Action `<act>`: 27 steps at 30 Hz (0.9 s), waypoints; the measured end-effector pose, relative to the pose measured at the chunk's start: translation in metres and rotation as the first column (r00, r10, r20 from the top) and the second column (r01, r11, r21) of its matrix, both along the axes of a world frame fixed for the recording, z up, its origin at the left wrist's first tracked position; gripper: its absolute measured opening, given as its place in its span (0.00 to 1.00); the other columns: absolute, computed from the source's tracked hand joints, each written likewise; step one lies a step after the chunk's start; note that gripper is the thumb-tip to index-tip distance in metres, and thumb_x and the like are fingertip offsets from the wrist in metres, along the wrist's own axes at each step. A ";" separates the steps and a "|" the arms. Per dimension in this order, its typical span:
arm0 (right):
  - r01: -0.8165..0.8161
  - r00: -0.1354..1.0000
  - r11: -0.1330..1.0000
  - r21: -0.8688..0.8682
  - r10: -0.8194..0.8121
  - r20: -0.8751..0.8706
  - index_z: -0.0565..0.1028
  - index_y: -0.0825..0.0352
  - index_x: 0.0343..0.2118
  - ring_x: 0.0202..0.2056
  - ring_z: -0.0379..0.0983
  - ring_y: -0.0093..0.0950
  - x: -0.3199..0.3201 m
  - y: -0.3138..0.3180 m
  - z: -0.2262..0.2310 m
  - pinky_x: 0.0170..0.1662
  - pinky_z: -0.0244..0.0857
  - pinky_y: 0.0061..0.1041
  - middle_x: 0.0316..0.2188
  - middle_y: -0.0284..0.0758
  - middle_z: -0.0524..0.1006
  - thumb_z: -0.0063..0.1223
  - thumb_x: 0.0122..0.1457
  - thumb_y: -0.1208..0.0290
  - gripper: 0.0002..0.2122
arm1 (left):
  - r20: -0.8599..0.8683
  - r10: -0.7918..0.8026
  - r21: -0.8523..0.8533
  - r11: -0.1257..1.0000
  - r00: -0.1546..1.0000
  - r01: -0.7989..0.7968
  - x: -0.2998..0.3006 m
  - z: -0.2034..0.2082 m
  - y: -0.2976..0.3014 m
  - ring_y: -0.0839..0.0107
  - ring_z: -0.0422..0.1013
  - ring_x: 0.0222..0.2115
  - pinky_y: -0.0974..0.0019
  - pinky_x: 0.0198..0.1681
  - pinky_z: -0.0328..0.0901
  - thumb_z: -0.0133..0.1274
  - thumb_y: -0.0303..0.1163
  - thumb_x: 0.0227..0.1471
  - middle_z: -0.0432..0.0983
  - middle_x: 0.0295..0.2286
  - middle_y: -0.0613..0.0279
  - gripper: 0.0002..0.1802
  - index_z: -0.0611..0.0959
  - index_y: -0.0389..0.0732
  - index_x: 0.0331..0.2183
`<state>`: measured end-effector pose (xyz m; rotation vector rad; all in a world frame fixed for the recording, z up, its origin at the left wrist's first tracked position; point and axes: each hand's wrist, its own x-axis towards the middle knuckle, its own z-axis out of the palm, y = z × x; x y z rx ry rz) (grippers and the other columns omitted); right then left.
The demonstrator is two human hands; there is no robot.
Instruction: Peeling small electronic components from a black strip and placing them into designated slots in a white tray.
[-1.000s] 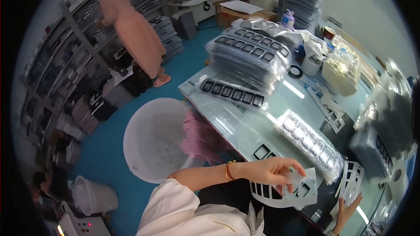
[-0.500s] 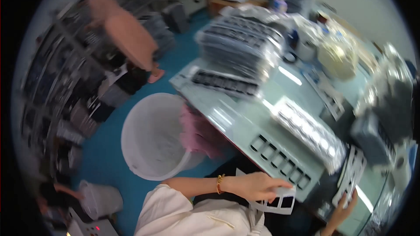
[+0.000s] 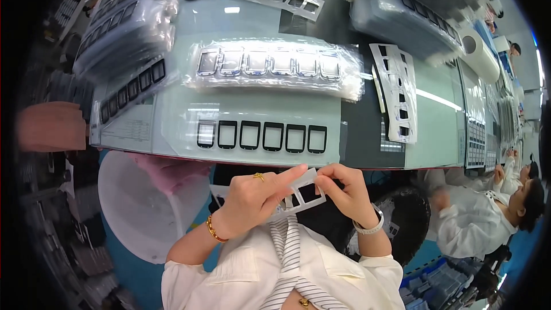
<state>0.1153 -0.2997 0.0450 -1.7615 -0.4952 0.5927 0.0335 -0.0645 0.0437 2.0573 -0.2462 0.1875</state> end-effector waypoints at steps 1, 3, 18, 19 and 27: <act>-0.003 1.000 1.000 -0.002 0.003 -0.007 0.80 0.72 0.36 0.24 0.74 0.17 -0.003 -0.001 -0.002 0.30 0.66 0.17 0.25 0.31 0.81 0.62 0.64 0.77 0.04 | -0.007 0.003 -0.002 1.000 1.000 -0.003 0.000 -0.002 -0.001 0.68 0.74 0.20 0.68 0.25 0.67 0.63 0.19 0.51 0.83 0.26 0.58 0.26 0.85 0.39 0.54; 0.196 0.980 0.967 0.161 -0.188 -0.068 0.80 0.72 0.37 0.26 0.75 0.18 -0.010 0.001 -0.005 0.32 0.68 0.18 0.28 0.32 0.82 0.63 0.62 0.79 0.03 | 0.081 -0.046 0.055 0.998 0.996 0.042 0.001 -0.005 -0.003 0.68 0.71 0.19 0.67 0.23 0.64 0.63 0.19 0.50 0.78 0.23 0.60 0.25 0.86 0.41 0.52; -0.005 0.931 0.999 -0.043 0.021 0.364 0.82 0.69 0.37 0.29 0.74 0.26 -0.003 -0.001 0.000 0.34 0.67 0.23 0.30 0.33 0.79 0.67 0.54 0.84 0.08 | -0.081 -0.077 -0.118 0.991 0.994 0.067 0.004 -0.013 -0.006 0.67 0.75 0.21 0.66 0.25 0.66 0.59 0.19 0.55 0.80 0.22 0.58 0.21 0.88 0.43 0.50; -0.003 0.907 0.997 -0.072 0.033 0.421 0.81 0.69 0.36 0.30 0.74 0.28 -0.003 -0.001 -0.001 0.34 0.67 0.24 0.31 0.34 0.79 0.67 0.53 0.84 0.09 | -0.110 -0.071 -0.164 0.985 0.991 0.052 0.004 -0.014 -0.007 0.66 0.77 0.22 0.67 0.25 0.67 0.58 0.19 0.56 0.81 0.23 0.57 0.20 0.88 0.43 0.49; -0.113 0.809 0.992 -0.055 0.124 0.574 0.83 0.66 0.34 0.33 0.74 0.32 -0.001 -0.003 0.028 0.35 0.68 0.27 0.34 0.35 0.80 0.68 0.46 0.86 0.12 | -0.253 0.024 0.150 0.989 0.967 0.015 0.008 -0.017 -0.001 0.58 0.75 0.21 0.60 0.24 0.67 0.56 0.33 0.62 0.79 0.21 0.55 0.10 0.87 0.39 0.35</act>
